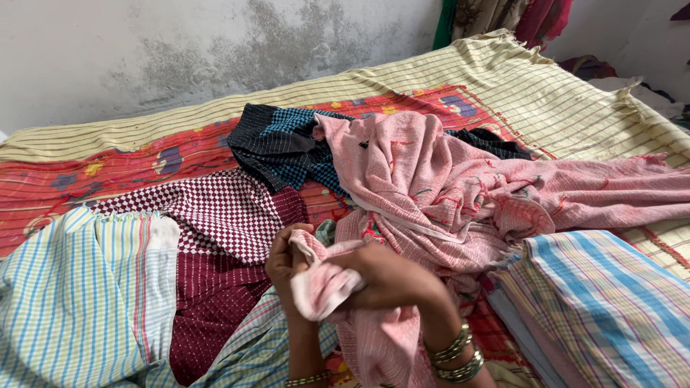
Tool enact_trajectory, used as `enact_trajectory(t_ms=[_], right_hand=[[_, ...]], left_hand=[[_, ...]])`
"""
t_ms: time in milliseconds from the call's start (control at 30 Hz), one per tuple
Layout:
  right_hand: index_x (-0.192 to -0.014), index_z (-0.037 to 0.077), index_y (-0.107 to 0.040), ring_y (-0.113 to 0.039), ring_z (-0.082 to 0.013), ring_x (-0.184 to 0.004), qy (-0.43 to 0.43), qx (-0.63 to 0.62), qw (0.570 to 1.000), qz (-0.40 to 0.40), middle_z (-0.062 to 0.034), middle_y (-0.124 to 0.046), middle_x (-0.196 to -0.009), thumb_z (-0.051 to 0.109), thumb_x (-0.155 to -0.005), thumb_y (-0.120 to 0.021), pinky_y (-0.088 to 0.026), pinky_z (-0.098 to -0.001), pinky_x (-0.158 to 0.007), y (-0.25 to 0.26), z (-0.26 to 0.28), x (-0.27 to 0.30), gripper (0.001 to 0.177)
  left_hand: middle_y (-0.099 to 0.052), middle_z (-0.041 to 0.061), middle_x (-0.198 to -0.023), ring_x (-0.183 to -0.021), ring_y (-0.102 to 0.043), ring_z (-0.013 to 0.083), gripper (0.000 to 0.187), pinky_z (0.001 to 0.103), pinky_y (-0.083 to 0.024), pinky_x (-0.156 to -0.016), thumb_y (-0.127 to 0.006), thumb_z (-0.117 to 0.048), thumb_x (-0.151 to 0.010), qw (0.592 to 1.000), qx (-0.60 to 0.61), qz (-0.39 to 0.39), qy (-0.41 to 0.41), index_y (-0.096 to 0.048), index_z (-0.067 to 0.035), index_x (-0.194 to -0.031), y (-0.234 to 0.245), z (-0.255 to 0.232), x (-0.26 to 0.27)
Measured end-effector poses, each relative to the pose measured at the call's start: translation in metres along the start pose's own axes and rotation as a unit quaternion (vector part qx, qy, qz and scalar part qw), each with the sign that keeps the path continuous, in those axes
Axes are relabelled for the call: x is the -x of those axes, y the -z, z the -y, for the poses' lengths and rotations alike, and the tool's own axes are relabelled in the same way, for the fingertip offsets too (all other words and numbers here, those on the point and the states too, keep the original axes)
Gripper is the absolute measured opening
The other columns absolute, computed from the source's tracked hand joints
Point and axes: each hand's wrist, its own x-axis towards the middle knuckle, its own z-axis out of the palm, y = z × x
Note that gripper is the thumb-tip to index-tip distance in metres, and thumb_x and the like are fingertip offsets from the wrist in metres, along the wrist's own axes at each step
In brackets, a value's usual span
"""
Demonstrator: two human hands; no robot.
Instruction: The person folds a blue and white checkered cloth on a bed, aligns the edges, and places it on a stack of folded linens. The person then picks up a pink cloth and begins to fold it.
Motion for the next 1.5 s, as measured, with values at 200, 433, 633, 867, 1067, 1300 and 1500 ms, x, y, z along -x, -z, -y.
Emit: enact_trajectory(t_ms=[200, 433, 633, 867, 1067, 1300, 1500], right_hand=[[-0.109, 0.011, -0.069, -0.070, -0.0377, -0.077, -0.068, 0.127, 0.989, -0.042, -0.0146, -0.072, -0.081, 0.024, -0.071, -0.079, -0.052, -0.0503, -0.069, -0.038, 0.014, -0.026, 0.041], [-0.125, 0.004, -0.052, -0.067, -0.0436, -0.095, -0.125, 0.113, 0.976, -0.136, -0.0211, -0.069, -0.102, 0.018, -0.078, -0.072, -0.049, -0.0532, -0.082, -0.051, 0.008, -0.029, 0.052], [-0.137, 0.000, -0.043, -0.064, -0.0432, -0.108, 0.056, 0.020, 0.998, -0.021, -0.0231, -0.062, -0.117, 0.020, -0.095, -0.068, -0.050, -0.0491, -0.091, -0.041, 0.015, -0.023, 0.054], [-0.116, 0.007, -0.058, -0.072, -0.0337, -0.086, -0.198, -0.136, 0.958, -0.155, -0.0085, -0.078, -0.107, 0.019, -0.094, -0.060, -0.058, -0.0461, -0.075, -0.021, -0.004, -0.027, 0.025], [-0.108, 0.008, -0.065, -0.068, -0.0319, -0.092, -0.172, 0.267, 0.928, -0.193, -0.0136, -0.072, -0.095, 0.015, -0.087, -0.069, -0.052, -0.0474, -0.081, -0.019, -0.048, -0.027, 0.023], [-0.098, 0.007, -0.066, -0.076, -0.0163, -0.077, -0.173, 0.022, 0.924, -0.340, -0.0059, -0.074, -0.091, 0.013, -0.099, -0.057, -0.063, -0.0332, -0.067, -0.004, -0.054, -0.018, 0.011], [-0.105, 0.001, -0.063, -0.077, -0.0190, -0.105, 0.033, -0.050, 0.862, -0.504, -0.0111, -0.075, -0.112, 0.011, -0.110, -0.053, -0.062, -0.0322, -0.087, 0.019, -0.043, 0.001, 0.015]], left_hand=[[-0.072, 0.011, -0.096, -0.064, -0.058, 0.0107, 0.033, 0.023, -0.048, -0.052, -0.060, 0.000, -0.092, 0.996, -0.003, -0.012, 0.093, -0.070, 0.004, -0.123, 0.038, 0.001, -0.016], [-0.068, 0.015, -0.129, -0.113, -0.071, 0.0261, 0.083, 0.037, -0.063, -0.096, -0.060, -0.059, -0.090, 0.943, 0.138, 0.148, 0.266, -0.044, -0.002, -0.149, 0.022, -0.028, -0.009], [-0.076, 0.016, -0.107, -0.099, -0.076, 0.0243, 0.031, 0.034, -0.066, -0.083, -0.074, -0.018, -0.081, 0.992, -0.055, -0.003, 0.110, -0.072, 0.000, -0.106, 0.028, -0.031, -0.017], [-0.067, 0.005, -0.070, -0.048, -0.060, 0.0117, 0.009, 0.029, -0.048, -0.039, -0.075, -0.011, -0.086, 0.985, -0.019, -0.138, 0.101, -0.069, -0.004, -0.089, 0.046, 0.003, -0.013], [-0.064, 0.000, -0.063, -0.043, -0.056, 0.0060, 0.019, 0.025, -0.045, -0.035, -0.075, -0.026, -0.088, 0.984, -0.076, -0.148, 0.060, -0.069, -0.008, -0.090, 0.051, 0.007, -0.017], [-0.063, 0.000, -0.064, -0.046, -0.056, 0.0065, 0.031, 0.027, -0.047, -0.039, -0.073, -0.034, -0.096, 0.976, -0.104, -0.186, 0.041, -0.067, -0.006, -0.084, 0.043, -0.008, -0.015], [-0.052, -0.005, -0.059, -0.044, -0.048, 0.0037, 0.032, 0.024, -0.039, -0.039, -0.068, -0.035, -0.099, 0.984, -0.020, -0.161, 0.078, -0.058, -0.014, -0.077, 0.023, -0.023, -0.009]])
